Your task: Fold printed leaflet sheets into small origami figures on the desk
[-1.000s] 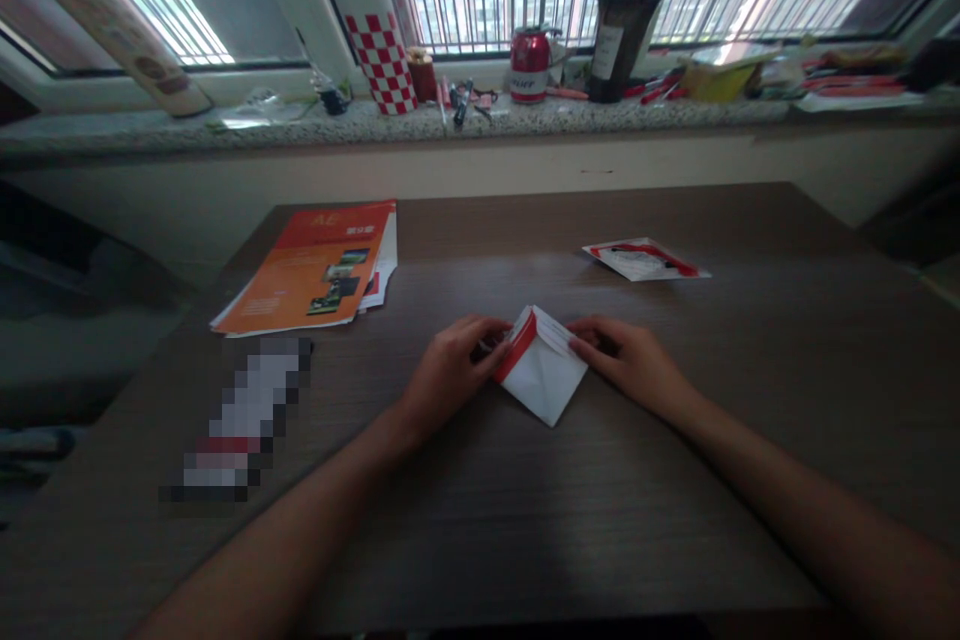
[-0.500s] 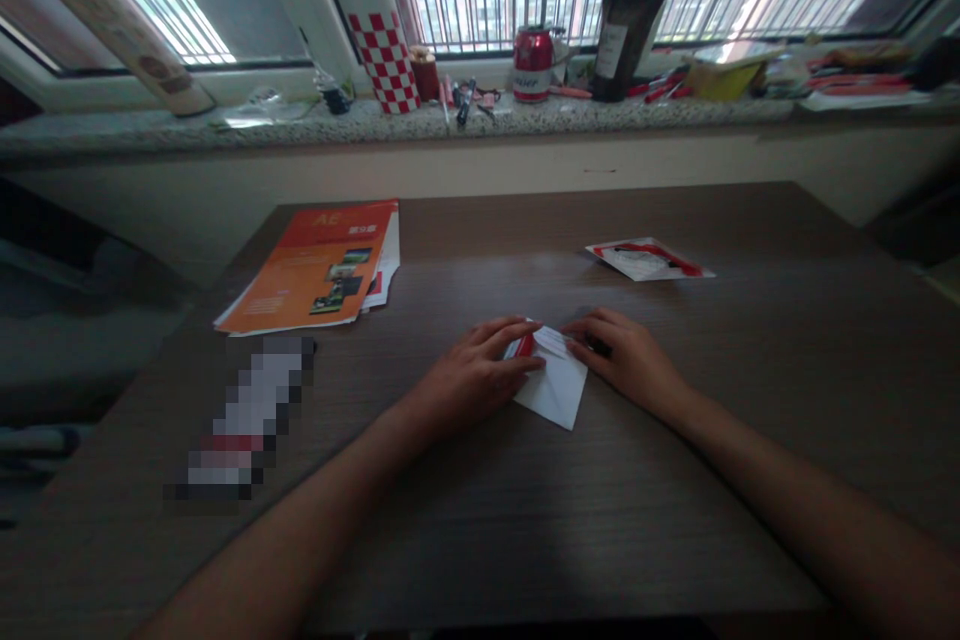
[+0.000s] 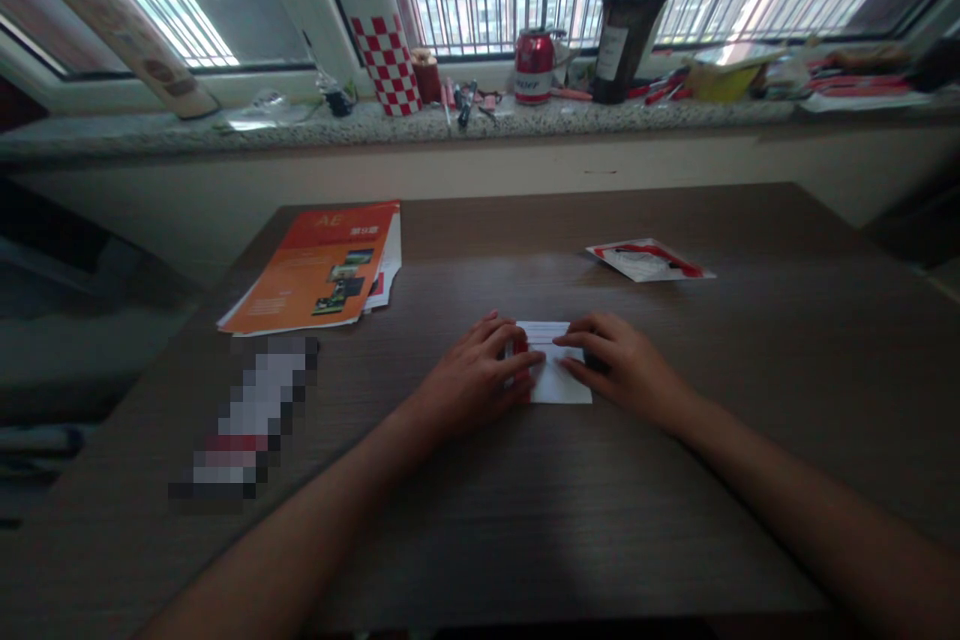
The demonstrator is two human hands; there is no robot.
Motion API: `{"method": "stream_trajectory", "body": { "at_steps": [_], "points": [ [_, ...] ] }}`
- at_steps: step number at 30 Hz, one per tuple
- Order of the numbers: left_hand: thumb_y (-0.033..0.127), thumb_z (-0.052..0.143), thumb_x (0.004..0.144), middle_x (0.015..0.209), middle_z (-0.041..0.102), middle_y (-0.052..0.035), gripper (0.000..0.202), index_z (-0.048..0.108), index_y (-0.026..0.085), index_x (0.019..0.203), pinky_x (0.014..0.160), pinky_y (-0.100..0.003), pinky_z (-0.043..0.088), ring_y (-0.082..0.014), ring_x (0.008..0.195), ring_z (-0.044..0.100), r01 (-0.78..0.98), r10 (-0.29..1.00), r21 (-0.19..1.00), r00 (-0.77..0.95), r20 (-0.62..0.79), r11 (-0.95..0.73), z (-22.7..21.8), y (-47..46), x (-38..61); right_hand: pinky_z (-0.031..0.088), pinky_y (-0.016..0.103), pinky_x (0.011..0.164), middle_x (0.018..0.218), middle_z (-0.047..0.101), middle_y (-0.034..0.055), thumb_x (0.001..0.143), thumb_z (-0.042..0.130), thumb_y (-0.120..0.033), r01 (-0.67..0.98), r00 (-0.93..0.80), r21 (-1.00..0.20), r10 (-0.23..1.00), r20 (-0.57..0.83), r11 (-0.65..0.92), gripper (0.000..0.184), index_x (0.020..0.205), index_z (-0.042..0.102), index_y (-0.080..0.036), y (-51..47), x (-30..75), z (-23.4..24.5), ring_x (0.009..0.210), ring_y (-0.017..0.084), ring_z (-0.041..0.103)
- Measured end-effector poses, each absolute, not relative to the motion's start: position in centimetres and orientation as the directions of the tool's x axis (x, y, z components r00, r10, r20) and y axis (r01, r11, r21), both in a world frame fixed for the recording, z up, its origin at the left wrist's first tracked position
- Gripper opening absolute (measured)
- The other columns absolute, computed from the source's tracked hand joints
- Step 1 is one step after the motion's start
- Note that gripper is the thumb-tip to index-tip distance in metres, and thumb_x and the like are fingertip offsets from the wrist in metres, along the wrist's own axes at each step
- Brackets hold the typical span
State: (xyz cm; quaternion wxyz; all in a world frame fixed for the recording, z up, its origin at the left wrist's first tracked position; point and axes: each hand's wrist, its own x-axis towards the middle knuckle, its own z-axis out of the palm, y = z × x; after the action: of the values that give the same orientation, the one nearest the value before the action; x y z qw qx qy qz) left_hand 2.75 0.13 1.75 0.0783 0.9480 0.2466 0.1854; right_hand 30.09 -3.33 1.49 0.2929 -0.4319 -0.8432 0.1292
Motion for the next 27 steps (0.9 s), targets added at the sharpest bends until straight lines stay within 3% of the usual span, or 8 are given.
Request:
{"method": "stream_trajectory", "body": {
  "at_steps": [5, 9, 15, 22, 27],
  "points": [
    [0.034, 0.067, 0.103, 0.135, 0.06, -0.0134, 0.036, 0.067, 0.028, 0.138, 0.106, -0.056, 0.054, -0.0327, 0.124, 0.057, 0.522, 0.558, 0.196, 0.775, 0.298, -0.83, 1.7, 0.1, 2.6, 0.057, 0.048, 0.098, 0.128, 0.069, 0.0111, 0.103, 0.064, -0.03, 0.597, -0.582, -0.449, 0.744, 0.328, 0.665, 0.031, 0.134, 0.068, -0.029, -3.9, 29.9, 1.5, 0.117, 0.028, 0.066],
    [0.032, 0.069, 0.101, 0.14, 0.059, -0.0135, 0.039, 0.066, 0.031, 0.14, 0.102, -0.057, 0.055, -0.0332, 0.123, 0.057, 0.57, 0.596, 0.177, 0.743, 0.305, -0.802, 1.5, 0.0, 2.5, 0.057, 0.052, 0.1, 0.135, 0.068, 0.0115, 0.102, 0.064, -0.031, 0.616, -0.629, -0.378, 0.721, 0.292, 0.691, 0.038, 0.14, 0.065, -0.03, -4.0, 29.9, 1.6, 0.122, 0.03, 0.065],
    [0.032, 0.07, 0.101, 0.135, 0.062, -0.0143, 0.04, 0.066, 0.027, 0.14, 0.099, -0.056, 0.056, -0.0332, 0.118, 0.059, 0.586, 0.612, 0.183, 0.727, 0.311, -0.79, 1.6, 0.0, 2.4, 0.055, 0.059, 0.107, 0.148, 0.064, 0.0146, 0.106, 0.058, -0.033, 0.667, -0.653, -0.284, 0.724, 0.223, 0.689, 0.042, 0.147, 0.061, -0.026, -4.2, 30.2, 1.7, 0.131, 0.035, 0.063],
    [0.024, 0.062, 0.104, 0.127, 0.066, -0.0125, 0.038, 0.063, 0.025, 0.142, 0.097, -0.049, 0.059, -0.0269, 0.112, 0.066, 0.488, 0.599, 0.357, 0.717, 0.357, -0.797, 1.2, 0.4, 2.2, 0.04, 0.064, 0.122, 0.155, 0.059, 0.0142, 0.107, 0.056, -0.035, 0.724, -0.608, -0.231, 0.76, 0.23, 0.65, 0.043, 0.148, 0.06, -0.025, -3.5, 30.9, 1.2, 0.144, 0.035, 0.055],
    [0.017, 0.057, 0.105, 0.125, 0.071, -0.012, 0.033, 0.066, 0.022, 0.137, 0.092, -0.042, 0.062, -0.0231, 0.109, 0.071, 0.352, 0.541, 0.457, 0.743, 0.394, -0.817, 1.6, 0.1, 2.4, 0.047, 0.067, 0.115, 0.155, 0.057, 0.0171, 0.104, 0.061, -0.034, 0.768, -0.514, -0.268, 0.81, 0.283, 0.581, 0.04, 0.142, 0.065, -0.025, -3.2, 31.1, 1.4, 0.144, 0.039, 0.053]
  ]
}}
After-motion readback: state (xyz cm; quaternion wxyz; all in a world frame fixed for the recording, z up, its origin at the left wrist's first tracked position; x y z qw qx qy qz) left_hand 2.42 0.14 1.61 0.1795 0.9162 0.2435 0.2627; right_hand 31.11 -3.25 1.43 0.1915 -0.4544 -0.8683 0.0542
